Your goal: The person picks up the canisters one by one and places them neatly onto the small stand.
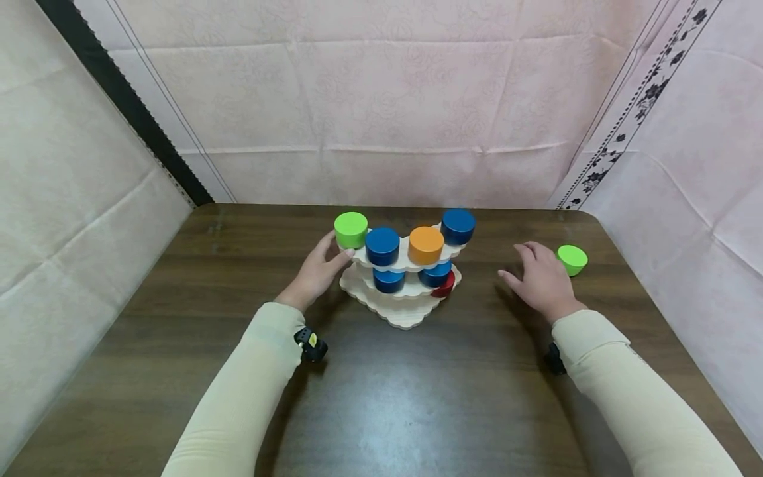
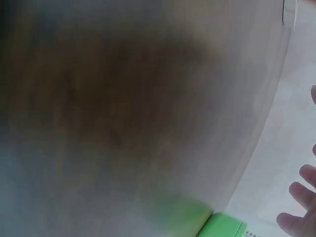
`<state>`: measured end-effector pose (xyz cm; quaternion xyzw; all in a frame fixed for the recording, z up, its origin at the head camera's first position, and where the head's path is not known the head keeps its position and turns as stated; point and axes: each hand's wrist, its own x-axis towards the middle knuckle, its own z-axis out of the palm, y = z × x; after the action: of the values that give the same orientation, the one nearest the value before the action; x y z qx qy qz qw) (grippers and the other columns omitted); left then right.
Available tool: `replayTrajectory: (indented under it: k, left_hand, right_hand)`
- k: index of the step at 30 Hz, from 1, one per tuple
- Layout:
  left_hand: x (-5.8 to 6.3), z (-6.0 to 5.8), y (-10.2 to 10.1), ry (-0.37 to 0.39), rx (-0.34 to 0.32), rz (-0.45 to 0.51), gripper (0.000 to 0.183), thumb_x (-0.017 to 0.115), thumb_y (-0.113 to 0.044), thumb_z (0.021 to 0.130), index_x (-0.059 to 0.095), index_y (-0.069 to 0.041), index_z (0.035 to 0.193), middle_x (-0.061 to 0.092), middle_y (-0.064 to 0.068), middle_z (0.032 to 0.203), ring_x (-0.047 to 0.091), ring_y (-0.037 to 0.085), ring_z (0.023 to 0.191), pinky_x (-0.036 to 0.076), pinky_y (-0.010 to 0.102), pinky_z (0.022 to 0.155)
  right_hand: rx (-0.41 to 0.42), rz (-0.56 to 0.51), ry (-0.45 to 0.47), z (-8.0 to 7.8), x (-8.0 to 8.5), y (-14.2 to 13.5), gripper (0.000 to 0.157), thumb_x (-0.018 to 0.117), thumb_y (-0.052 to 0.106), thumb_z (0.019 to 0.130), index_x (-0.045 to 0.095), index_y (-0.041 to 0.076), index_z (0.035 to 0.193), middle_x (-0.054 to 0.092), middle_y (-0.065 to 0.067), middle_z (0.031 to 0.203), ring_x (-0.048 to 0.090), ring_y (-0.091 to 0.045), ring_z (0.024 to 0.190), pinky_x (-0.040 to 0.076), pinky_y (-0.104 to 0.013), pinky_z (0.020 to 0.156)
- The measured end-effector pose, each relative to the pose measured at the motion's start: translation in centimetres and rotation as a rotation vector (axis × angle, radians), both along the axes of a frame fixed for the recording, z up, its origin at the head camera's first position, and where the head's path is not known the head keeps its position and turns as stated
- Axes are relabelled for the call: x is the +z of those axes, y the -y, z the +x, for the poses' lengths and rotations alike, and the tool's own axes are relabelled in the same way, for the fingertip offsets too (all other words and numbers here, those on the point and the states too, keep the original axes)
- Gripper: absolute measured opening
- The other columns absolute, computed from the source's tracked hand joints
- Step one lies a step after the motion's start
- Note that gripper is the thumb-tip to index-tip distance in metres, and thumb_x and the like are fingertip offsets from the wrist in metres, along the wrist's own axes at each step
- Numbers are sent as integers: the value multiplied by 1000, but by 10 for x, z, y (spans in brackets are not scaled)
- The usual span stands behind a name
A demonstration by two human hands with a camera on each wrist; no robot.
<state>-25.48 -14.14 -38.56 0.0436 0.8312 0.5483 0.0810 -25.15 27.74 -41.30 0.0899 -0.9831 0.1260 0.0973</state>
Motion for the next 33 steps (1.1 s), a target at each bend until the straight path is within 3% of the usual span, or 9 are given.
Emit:
replayTrajectory:
  k: [15, 26, 33]
  left_hand:
    - [-4, -2, -2, 5, -10, 12, 71, 54, -47, 96, 20, -23, 154, 38, 12, 149, 36, 32, 136, 30, 56, 110]
    - [-2, -1, -1, -17, -10, 17, 70, 55, -45, 97, 21, -22, 154, 38, 12, 149, 37, 31, 136, 31, 55, 110]
    - [1, 0, 0, 9, -9, 22, 69, 54, -41, 98, 19, -23, 155, 34, 11, 152, 33, 32, 139, 28, 57, 111]
  right_hand:
    - [-169, -32, 44, -9, -3, -44, 69, 55, 41, 96, 36, -8, 140, 31, -34, 140, 27, -53, 129, 25, -69, 99]
    - [-301, -103, 108, -15, 0, -75, 79, 47, 51, 96, 26, -7, 146, 26, -39, 139, 26, -58, 123, 28, -69, 94]
    - [-354, -148, 170, -17, -2, -86, 85, 46, 55, 95, 22, -7, 147, 25, -41, 139, 27, -58, 121, 32, -68, 90]
